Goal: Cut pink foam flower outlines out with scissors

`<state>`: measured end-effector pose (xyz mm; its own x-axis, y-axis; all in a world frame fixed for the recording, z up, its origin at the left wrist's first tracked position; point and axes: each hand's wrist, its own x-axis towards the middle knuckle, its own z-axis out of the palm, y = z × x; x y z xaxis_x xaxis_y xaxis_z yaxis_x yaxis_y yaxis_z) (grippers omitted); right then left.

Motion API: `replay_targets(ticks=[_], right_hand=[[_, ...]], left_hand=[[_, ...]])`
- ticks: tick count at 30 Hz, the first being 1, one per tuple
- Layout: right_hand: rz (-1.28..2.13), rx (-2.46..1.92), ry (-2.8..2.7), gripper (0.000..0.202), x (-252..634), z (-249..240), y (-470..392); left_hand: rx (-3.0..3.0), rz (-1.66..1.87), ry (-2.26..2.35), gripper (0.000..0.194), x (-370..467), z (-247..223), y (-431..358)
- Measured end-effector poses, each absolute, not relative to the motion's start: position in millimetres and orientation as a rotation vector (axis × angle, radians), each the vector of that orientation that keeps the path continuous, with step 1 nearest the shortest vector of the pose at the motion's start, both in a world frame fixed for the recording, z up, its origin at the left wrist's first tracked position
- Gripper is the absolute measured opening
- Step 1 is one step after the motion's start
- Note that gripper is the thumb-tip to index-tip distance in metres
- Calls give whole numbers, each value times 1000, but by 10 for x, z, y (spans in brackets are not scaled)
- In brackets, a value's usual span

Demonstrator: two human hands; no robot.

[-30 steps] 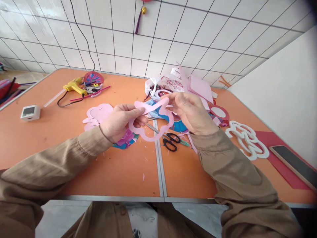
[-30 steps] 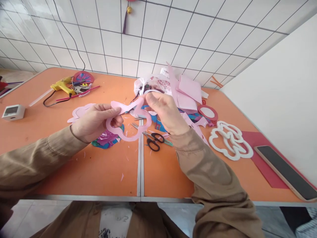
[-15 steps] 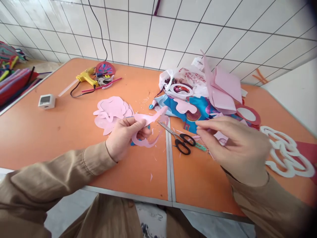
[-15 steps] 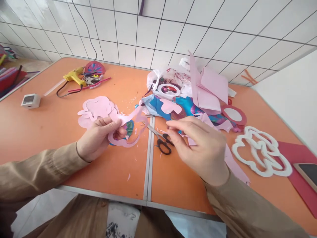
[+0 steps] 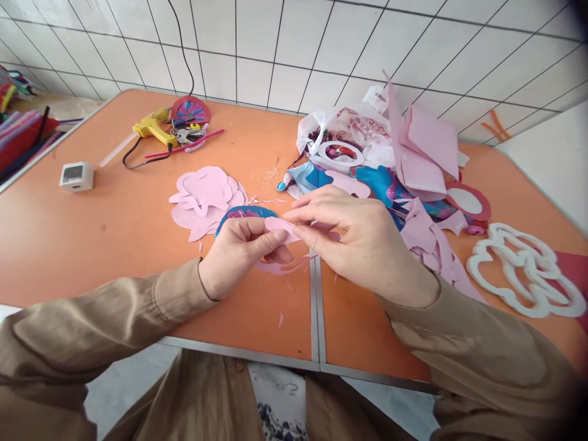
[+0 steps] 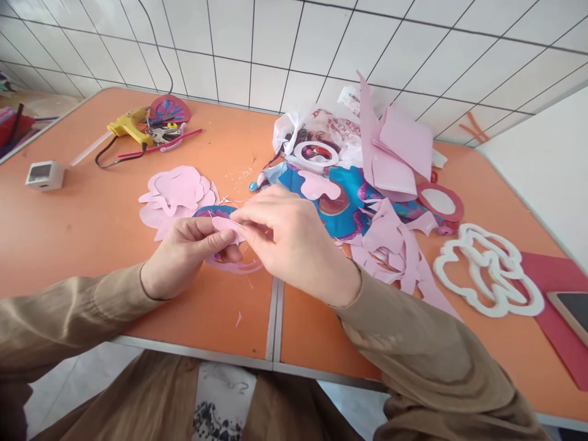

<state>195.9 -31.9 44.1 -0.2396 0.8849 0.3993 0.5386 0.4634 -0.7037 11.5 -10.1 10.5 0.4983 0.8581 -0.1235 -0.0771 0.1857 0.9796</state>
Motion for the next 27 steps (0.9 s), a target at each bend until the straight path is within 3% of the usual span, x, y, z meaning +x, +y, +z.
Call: replay_targets(ticks=[12, 27], right_hand=[[937, -1244, -1679, 8, 1982, 482, -259], [1006, -1230, -1662, 7, 1956, 495, -274]], left_hand=[[1067, 757, 704, 21, 64, 109, -88], [986, 724, 669, 21, 34, 108, -58]])
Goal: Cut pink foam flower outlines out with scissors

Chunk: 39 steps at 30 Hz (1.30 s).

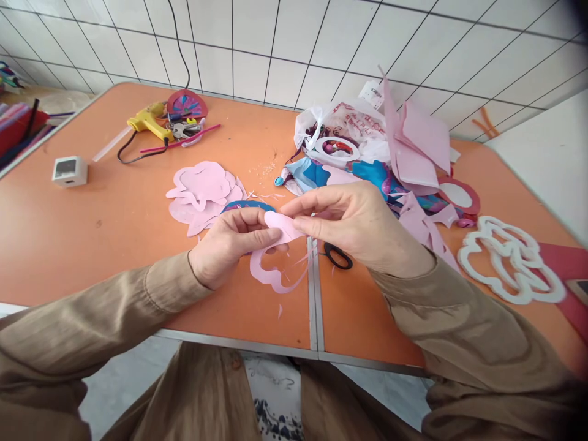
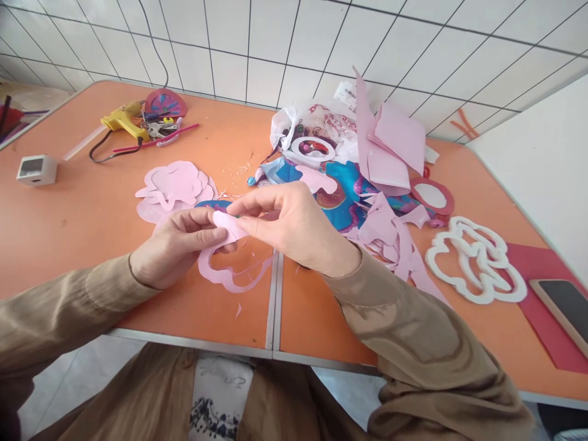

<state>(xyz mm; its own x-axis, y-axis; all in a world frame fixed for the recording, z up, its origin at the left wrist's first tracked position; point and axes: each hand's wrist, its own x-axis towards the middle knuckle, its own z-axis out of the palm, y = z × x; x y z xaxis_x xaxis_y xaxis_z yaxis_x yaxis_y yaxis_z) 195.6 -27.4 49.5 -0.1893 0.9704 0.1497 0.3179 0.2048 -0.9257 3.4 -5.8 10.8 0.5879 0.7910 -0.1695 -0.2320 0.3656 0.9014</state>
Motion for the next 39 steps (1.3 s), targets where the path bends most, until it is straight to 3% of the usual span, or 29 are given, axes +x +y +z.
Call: replay_targets(ticks=[19, 34, 39], right_hand=[[1354, -1145, -1528, 10, 1961, 446, -222], [1689, -1049, -1368, 15, 1960, 359, -194], [1733, -1041, -1361, 16, 1949, 342, -190]], left_hand=[[1172, 824, 583, 19, 17, 69, 3], [1509, 972, 469, 36, -48, 27, 56], [1699, 1045, 382, 22, -40, 18, 94]])
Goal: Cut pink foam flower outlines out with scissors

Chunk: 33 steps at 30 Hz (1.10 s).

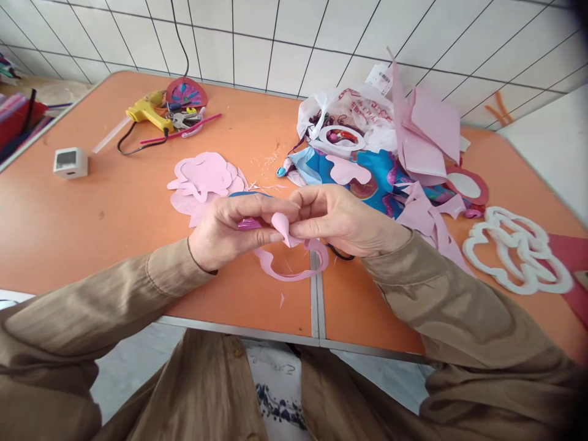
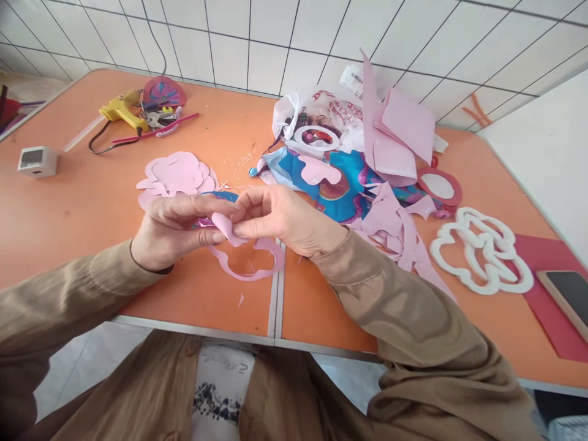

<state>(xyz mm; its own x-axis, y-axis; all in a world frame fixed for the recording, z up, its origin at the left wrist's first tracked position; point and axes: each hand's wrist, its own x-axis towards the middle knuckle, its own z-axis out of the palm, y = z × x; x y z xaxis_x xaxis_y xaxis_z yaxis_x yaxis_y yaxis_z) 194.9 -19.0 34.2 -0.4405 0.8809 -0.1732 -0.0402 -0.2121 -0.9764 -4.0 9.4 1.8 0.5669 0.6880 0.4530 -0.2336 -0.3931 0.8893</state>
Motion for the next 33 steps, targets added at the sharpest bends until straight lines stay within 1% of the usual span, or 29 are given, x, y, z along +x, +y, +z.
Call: replay_targets(ticks=[3, 5, 10, 14, 17, 19, 28, 33], right_hand=[[1728, -1043, -1386, 16, 1948, 336, -190], [1733, -1045, -1393, 16, 1946, 342, -190], [1738, -1099, -1383, 20, 1924, 380, -197], [1730, -1118, -1384, 21, 1910, 386, -202], [1740, -1097, -1374, 17, 1906, 378, -206], [1742, -1089, -1376, 16, 1904, 376, -209], [1759, -1081, -1422, 19, 1913, 335, -201], [1714, -1090, -1500, 18, 1916, 343, -210]], left_hand=[[1756, 1025, 362, 14, -37, 53, 94], [1785, 1014, 362, 13, -38, 71, 95], [1809, 966, 370, 18, -44, 71, 102], [1818, 948, 368, 17, -59, 24, 105], [1805, 950, 389, 27, -72, -18, 104], [1800, 934, 405, 29, -79, -32, 104], [1833, 879, 275, 14, -74, 10, 132], [1929, 883, 275, 17, -80, 29, 135]])
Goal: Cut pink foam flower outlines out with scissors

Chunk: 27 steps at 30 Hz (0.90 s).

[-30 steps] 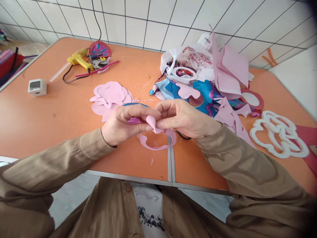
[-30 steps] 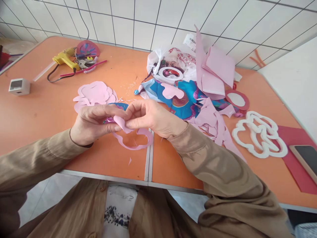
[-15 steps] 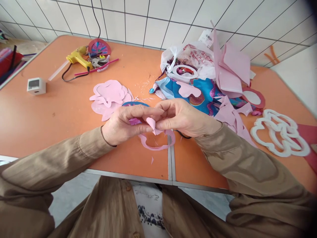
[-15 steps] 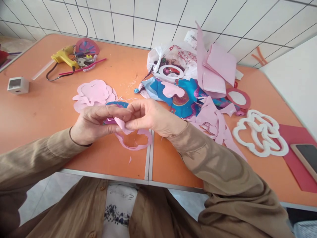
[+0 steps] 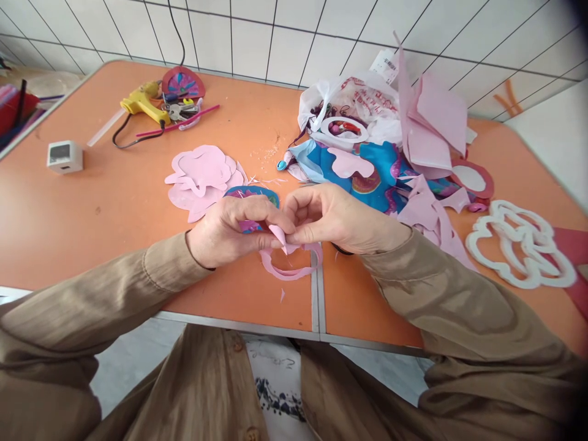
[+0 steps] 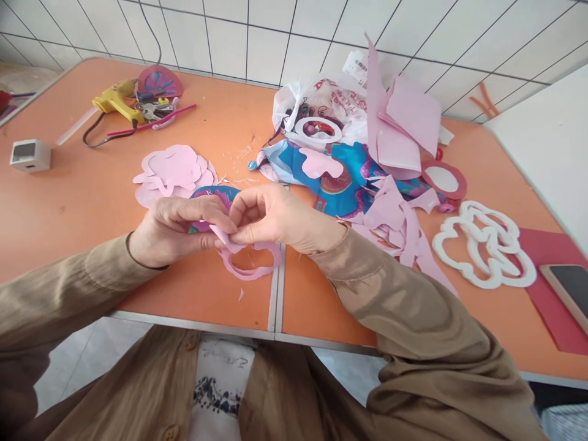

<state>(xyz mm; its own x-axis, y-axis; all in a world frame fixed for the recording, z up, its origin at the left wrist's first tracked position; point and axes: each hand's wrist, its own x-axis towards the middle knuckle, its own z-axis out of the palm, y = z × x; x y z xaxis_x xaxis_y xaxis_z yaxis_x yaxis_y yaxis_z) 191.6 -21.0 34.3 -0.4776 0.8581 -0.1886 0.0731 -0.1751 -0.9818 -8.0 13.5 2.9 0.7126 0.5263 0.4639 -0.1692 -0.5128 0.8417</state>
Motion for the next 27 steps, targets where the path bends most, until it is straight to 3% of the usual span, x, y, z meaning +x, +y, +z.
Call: replay_targets(ticks=[9, 16, 18, 22, 27], right_hand=[[1249, -1113, -1845, 14, 1926, 485, -303], [487, -1169, -1763, 7, 2030, 742, -493], [686, -1239, -1819, 27, 2081, 796, -494], [1540, -1216, -1863, 61, 2075, 712, -385], [2004, -1115, -1357, 61, 1888, 422, -318]], left_hand=[[2361, 1064, 86, 13, -143, 135, 143], [2634, 1227, 243, 16, -241, 188, 46], [2674, 1240, 221, 16, -281, 167, 25], [2598, 1468, 178, 27, -321, 30, 20], [2839, 1647, 33, 22, -290, -40, 24]])
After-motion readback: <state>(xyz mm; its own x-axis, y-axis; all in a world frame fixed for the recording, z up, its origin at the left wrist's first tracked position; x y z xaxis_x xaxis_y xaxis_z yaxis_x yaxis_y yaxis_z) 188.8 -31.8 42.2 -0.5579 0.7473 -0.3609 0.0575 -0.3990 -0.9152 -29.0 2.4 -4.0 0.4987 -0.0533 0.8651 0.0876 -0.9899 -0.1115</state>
